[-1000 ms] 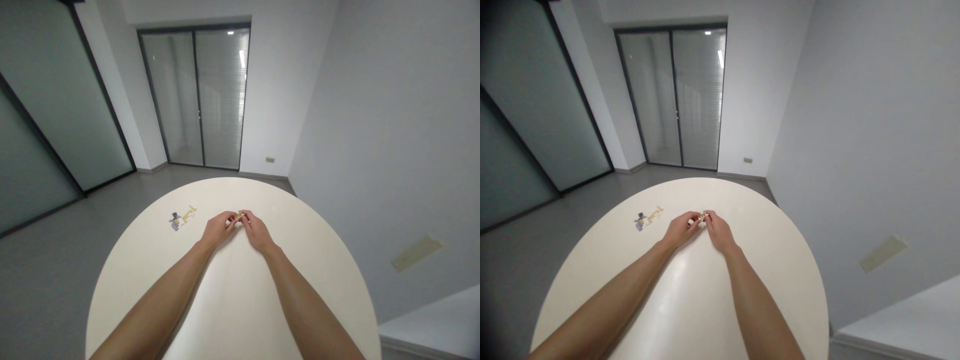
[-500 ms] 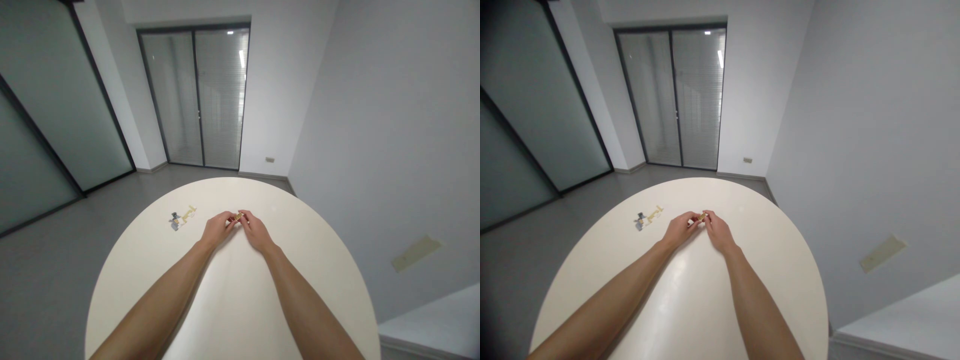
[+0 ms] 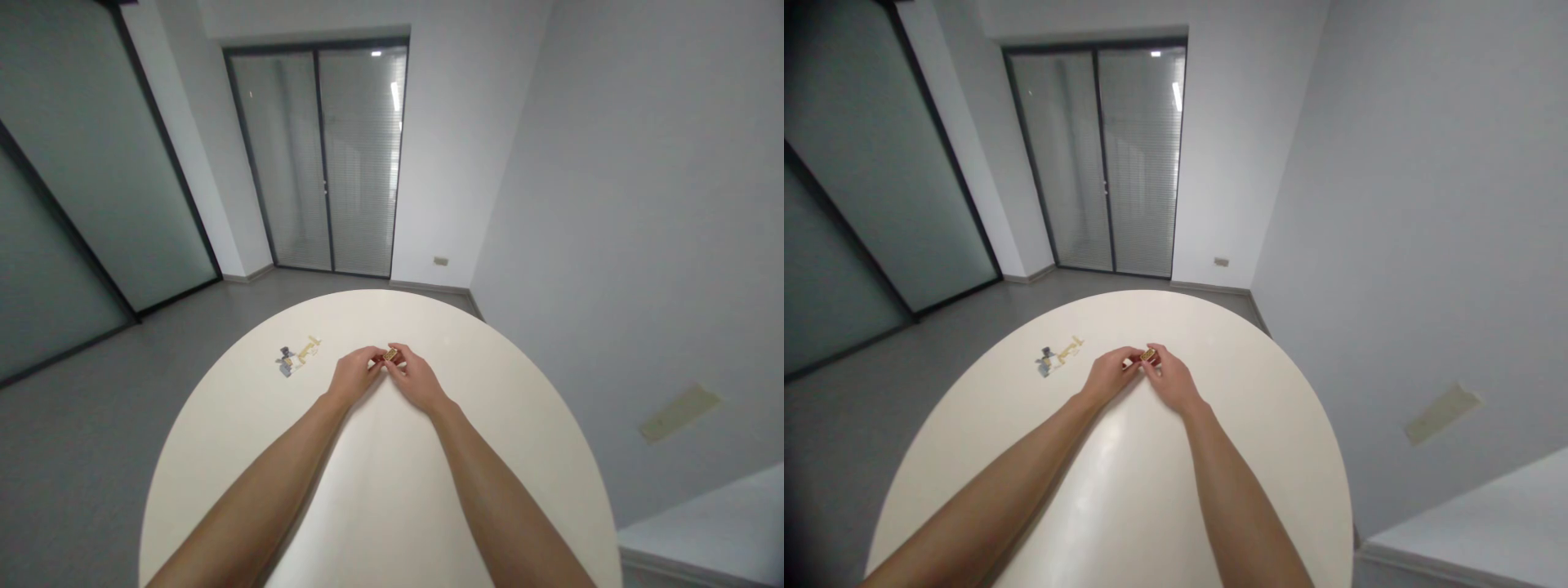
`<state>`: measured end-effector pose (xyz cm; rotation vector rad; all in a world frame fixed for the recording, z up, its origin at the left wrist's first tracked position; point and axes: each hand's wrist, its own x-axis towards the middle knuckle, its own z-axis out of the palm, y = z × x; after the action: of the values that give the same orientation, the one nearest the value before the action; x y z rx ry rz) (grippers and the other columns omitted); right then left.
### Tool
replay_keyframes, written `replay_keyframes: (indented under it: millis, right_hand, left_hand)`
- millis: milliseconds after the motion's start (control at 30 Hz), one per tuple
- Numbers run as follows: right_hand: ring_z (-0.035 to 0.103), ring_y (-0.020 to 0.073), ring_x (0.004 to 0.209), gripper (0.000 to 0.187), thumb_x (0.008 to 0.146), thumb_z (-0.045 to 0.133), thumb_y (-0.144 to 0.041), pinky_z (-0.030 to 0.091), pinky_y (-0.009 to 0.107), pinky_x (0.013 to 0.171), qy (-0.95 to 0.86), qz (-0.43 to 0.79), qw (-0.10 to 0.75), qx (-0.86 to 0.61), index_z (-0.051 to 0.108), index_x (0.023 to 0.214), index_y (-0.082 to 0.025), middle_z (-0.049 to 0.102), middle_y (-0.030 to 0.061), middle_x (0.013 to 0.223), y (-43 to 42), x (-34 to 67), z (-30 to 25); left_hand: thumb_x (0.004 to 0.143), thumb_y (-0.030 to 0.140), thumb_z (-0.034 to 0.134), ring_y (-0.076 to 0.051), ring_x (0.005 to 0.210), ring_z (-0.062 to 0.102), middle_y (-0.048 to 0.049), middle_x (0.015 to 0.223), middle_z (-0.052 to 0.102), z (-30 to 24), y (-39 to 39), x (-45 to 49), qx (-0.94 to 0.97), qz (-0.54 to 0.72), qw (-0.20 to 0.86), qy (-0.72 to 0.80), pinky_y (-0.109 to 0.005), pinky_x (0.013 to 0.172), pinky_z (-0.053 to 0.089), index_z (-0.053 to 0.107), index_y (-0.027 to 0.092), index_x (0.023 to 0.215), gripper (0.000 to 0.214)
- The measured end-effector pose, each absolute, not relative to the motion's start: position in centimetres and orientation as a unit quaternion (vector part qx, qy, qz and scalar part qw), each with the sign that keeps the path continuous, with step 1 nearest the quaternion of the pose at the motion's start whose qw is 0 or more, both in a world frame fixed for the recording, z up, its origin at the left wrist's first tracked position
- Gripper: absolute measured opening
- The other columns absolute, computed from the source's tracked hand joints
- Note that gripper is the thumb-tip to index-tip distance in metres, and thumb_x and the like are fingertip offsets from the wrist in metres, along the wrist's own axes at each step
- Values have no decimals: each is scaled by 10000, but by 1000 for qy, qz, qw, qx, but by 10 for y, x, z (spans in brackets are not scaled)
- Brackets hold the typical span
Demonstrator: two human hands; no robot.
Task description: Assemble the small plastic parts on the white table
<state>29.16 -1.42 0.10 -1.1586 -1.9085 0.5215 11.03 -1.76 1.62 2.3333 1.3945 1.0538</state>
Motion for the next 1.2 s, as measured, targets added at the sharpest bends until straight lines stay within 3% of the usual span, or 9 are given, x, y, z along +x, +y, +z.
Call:
replay_keyframes:
  millis: [600,1200]
  right_hand:
    - [653,170,919,367,897,602,-319,530,321,818,-760,207,418,-452,558,1256,-261,692,36,1041,-12,293,0]
    - [637,170,935,348,922,580,-337,497,318,844,-771,211,402,-446,553,1260,-258,686,32,1043,-12,295,1]
  left_hand:
    - [884,258,534,-159,955,667,15,1055,739,20,-21,113,791,348,127,487,-248,816,500,689,279,1095,263]
    - [928,336,485,-166,895,679,11,1054,742,24,-24,114,791,328,107,506,-264,785,486,676,282,1093,258]
